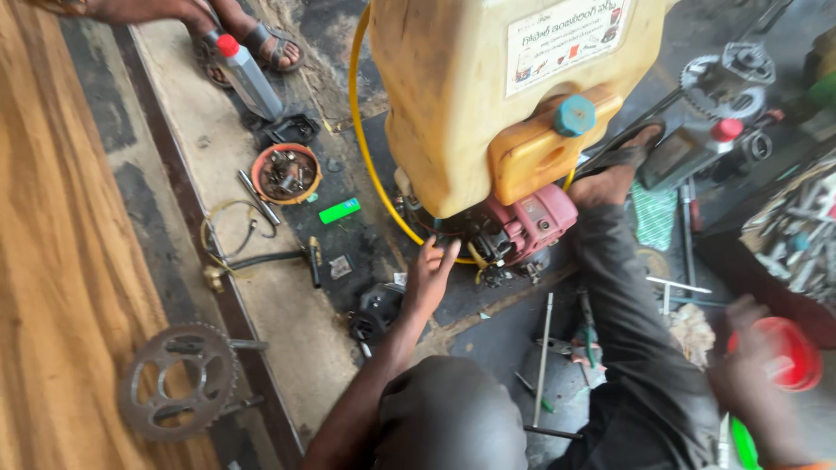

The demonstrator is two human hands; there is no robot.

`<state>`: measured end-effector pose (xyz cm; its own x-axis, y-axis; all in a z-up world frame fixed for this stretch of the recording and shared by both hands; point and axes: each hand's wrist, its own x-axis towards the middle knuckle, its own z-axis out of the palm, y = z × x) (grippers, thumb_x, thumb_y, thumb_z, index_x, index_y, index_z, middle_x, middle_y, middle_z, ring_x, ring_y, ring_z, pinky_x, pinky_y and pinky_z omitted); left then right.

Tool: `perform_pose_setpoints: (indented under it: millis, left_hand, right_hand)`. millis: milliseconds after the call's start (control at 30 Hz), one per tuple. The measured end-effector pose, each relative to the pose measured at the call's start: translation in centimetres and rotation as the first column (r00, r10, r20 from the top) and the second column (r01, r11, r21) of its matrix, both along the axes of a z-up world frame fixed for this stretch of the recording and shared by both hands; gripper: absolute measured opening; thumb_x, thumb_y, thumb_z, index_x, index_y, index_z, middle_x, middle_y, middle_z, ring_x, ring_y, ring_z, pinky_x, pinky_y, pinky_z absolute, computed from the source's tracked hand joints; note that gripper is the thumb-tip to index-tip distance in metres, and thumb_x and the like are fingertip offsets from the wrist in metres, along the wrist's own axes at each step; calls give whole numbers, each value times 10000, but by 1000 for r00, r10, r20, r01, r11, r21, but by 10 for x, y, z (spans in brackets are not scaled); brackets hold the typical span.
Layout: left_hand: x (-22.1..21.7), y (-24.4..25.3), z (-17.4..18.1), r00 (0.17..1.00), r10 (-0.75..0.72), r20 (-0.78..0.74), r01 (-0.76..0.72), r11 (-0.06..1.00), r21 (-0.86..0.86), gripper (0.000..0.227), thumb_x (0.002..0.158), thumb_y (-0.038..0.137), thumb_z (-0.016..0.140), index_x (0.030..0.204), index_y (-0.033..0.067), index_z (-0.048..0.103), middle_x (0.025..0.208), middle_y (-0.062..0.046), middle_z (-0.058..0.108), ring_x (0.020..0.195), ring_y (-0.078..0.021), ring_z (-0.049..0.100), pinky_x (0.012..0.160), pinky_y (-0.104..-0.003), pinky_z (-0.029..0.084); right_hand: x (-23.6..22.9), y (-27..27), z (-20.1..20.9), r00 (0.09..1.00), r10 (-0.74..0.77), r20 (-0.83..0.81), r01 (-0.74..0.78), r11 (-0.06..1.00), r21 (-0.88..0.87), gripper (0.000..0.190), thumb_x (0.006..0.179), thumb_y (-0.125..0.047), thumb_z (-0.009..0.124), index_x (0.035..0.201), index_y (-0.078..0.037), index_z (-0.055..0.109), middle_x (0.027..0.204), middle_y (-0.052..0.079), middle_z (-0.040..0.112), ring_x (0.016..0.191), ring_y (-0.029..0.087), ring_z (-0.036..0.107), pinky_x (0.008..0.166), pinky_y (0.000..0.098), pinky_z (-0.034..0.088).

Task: The person disassembles a small engine component using a wrench and screwdriver, removes a part, and then reassembles it. They manipulate the engine part and use tools to loosen and tighten fasteners.

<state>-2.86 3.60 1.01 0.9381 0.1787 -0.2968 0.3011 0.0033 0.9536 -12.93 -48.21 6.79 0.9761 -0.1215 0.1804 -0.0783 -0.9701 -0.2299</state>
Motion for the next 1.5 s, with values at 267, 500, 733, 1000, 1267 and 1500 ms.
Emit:
perform_pose_setpoints:
  millis: [267,500,733,1000,1267,1500]
  left_hand:
    - [63,-63,-8,949,-95,-301,-68,869,-489,817,759,577,759,1439,239,459,1320,19,610,1142,-152,609,912,-496,515]
    - [52,-48,-46,968,84,-236,-186,873,-450,547,842,459,736,1255,114,640,1079,-65,677,861,-190,643,734,-415,552]
    - [-20,39,-74,963,79,-258,-204,840,-503,510,897,466,720,1153,31,645,1028,-133,633,829,-250,618,747,-447,561]
    - [-94,92,-57,962,-95,-255,265,537,801,1014,806,553,773,1518,-18,330,1478,-247,450,1333,-415,445,1015,-557,474]
    - [-82,80,-33,975,-218,31,36,298,954,1046,774,657,801,1471,-19,411,1524,-327,420,1420,-504,421,1085,-710,372]
    - [20,-13,-8,1000,10,-3,-10,998,70,708,903,567,700,1340,14,636,1049,-154,751,840,-250,671,720,-387,547]
  right_hand:
    - [-53,96,13,924,-288,-252,302,953,20,765,840,-651,650,1435,-173,611,1455,175,584,1322,402,550,1056,513,459]
    - [-43,95,27,888,-312,-338,366,924,109,714,878,-635,639,1430,-183,622,1460,177,589,1314,384,577,1045,509,481]
    - [-62,39,-23,989,-35,-145,46,996,73,597,962,-545,640,1447,-197,650,1380,203,615,1235,357,569,1038,431,504]
    - [-53,5,-29,997,-62,38,43,923,383,542,974,-494,772,1270,-48,682,1401,289,612,1305,364,614,1170,442,458]
    - [-69,-10,-33,941,-242,-237,311,894,322,604,918,-553,734,1327,-110,704,1278,282,680,1289,396,635,1076,489,474]
    - [-69,3,-18,894,-298,-334,382,897,221,588,948,-555,691,1403,-184,701,1367,271,658,1303,419,596,1067,511,459]
